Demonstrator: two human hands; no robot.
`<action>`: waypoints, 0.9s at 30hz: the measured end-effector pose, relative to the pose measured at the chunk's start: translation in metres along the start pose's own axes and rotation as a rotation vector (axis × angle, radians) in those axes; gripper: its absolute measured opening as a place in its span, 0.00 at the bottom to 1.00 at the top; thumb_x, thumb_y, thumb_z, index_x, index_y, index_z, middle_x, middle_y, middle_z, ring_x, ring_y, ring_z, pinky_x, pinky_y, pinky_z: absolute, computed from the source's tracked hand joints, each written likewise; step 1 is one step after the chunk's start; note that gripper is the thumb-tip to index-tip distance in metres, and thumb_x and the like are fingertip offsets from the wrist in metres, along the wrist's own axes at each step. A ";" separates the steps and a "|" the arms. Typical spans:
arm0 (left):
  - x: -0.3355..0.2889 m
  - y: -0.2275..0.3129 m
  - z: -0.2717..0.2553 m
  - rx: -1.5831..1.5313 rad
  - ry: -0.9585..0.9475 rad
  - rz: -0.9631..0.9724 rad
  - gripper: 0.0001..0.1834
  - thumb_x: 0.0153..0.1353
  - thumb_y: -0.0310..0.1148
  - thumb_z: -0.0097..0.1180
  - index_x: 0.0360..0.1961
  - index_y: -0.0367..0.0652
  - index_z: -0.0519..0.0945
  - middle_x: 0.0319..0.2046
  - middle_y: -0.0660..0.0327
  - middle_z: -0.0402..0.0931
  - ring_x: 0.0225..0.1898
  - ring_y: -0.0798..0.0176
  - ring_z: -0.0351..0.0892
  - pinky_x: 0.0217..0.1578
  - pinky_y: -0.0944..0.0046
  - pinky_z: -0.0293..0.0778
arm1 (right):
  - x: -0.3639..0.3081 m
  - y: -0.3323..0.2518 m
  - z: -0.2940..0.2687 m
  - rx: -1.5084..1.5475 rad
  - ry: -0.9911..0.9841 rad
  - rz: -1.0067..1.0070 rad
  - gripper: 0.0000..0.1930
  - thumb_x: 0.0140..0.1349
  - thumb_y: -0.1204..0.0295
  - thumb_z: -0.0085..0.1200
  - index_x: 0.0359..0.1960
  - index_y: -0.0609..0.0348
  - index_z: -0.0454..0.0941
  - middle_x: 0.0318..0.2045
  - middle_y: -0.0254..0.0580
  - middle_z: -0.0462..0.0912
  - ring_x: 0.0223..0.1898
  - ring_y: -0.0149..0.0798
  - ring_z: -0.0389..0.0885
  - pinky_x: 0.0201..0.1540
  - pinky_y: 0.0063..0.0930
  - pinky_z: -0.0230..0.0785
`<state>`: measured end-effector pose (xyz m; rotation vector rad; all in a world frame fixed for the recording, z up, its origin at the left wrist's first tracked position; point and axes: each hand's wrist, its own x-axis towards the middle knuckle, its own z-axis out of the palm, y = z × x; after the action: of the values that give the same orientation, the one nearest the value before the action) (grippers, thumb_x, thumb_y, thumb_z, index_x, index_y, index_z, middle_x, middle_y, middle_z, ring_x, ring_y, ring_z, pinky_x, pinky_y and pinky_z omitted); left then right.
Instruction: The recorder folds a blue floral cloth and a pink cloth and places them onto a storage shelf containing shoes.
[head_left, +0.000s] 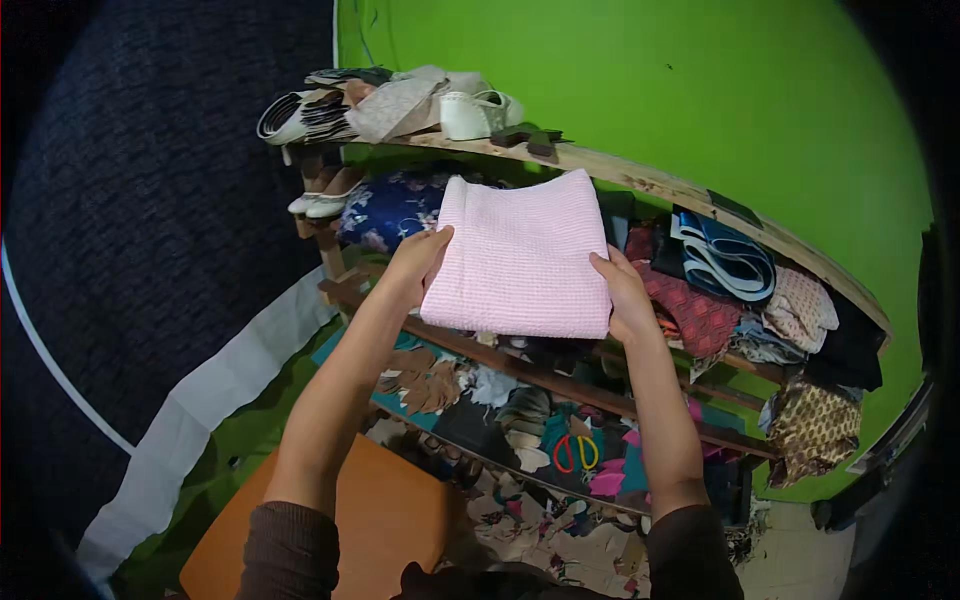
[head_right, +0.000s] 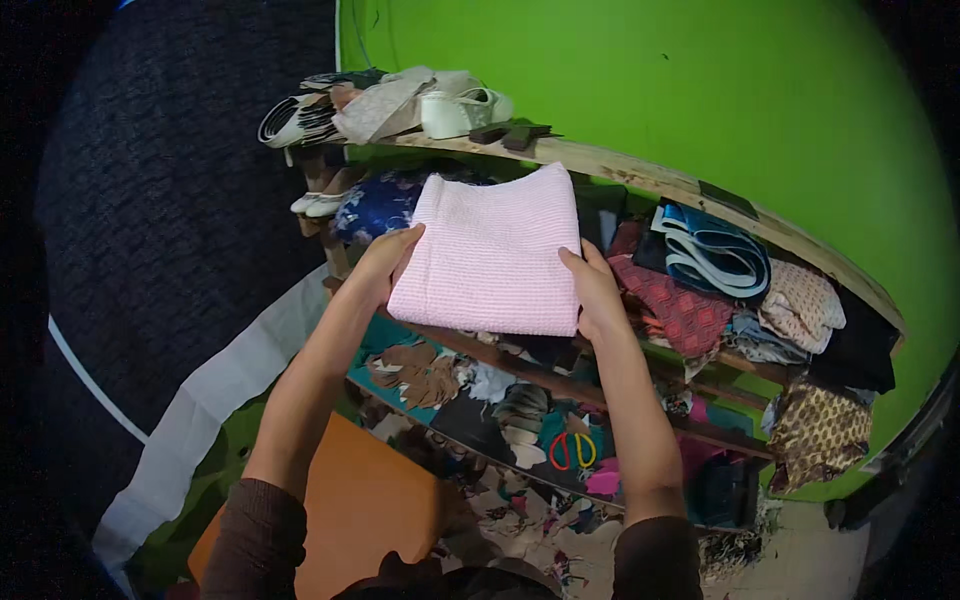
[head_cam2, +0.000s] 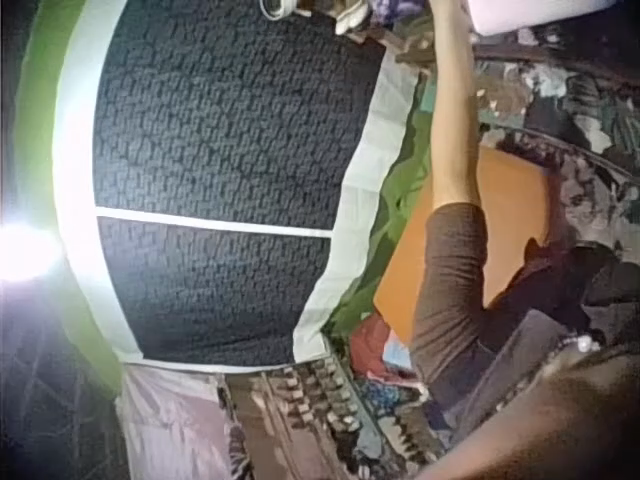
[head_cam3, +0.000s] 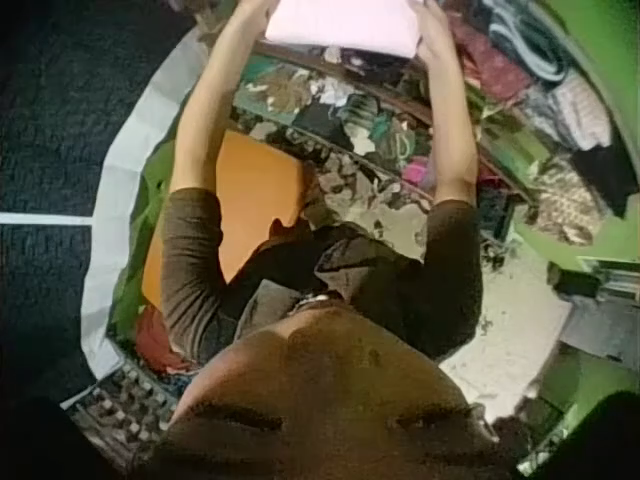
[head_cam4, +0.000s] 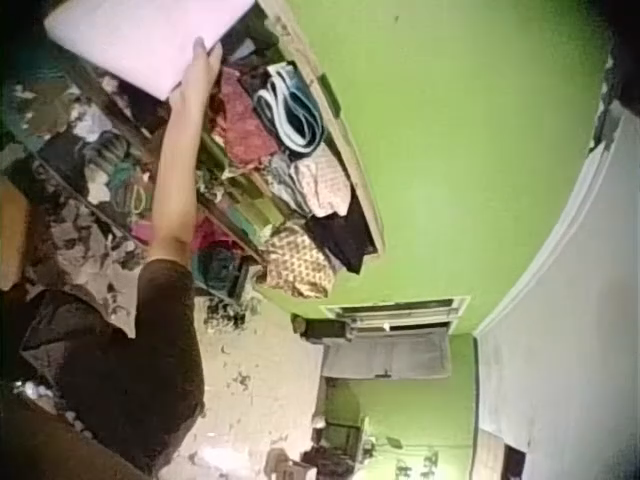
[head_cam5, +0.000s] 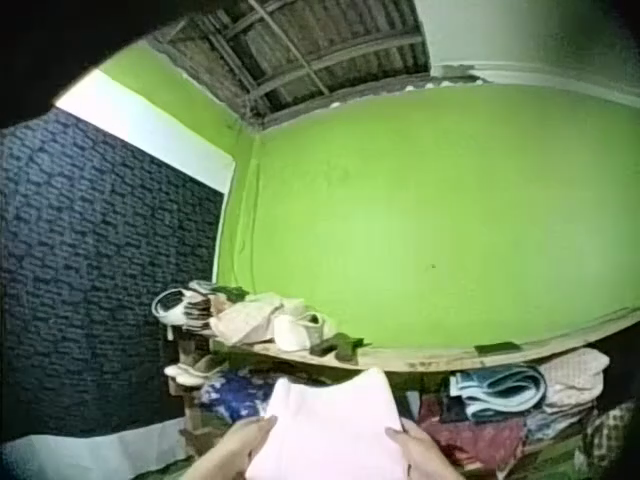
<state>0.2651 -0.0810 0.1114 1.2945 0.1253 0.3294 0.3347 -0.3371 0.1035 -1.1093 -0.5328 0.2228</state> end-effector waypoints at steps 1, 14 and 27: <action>0.013 0.001 0.012 0.010 -0.060 -0.040 0.16 0.62 0.36 0.46 0.42 0.31 0.71 0.37 0.54 0.76 0.35 0.62 0.77 0.34 0.65 0.73 | 0.009 -0.005 -0.011 0.042 0.010 0.040 0.17 0.60 0.74 0.45 0.51 0.65 0.65 0.45 0.46 0.74 0.45 0.38 0.73 0.47 0.30 0.66; 0.174 -0.030 0.063 0.321 0.074 0.355 0.15 0.51 0.32 0.58 0.36 0.31 0.74 0.29 0.58 0.76 0.27 0.67 0.74 0.29 0.69 0.70 | 0.063 -0.015 -0.035 -0.229 0.306 -0.191 0.24 0.62 0.76 0.40 0.60 0.62 0.51 0.51 0.51 0.67 0.51 0.42 0.68 0.53 0.32 0.61; 0.184 -0.026 0.081 0.937 0.221 0.547 0.27 0.58 0.45 0.47 0.49 0.32 0.66 0.38 0.43 0.75 0.43 0.43 0.74 0.44 0.57 0.69 | 0.093 -0.003 -0.045 -0.960 0.537 -0.362 0.25 0.60 0.76 0.36 0.58 0.77 0.49 0.54 0.71 0.60 0.56 0.60 0.62 0.57 0.39 0.54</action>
<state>0.4660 -0.1053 0.1253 2.2178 0.1131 0.9581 0.4367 -0.3346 0.1180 -1.8817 -0.3329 -0.7097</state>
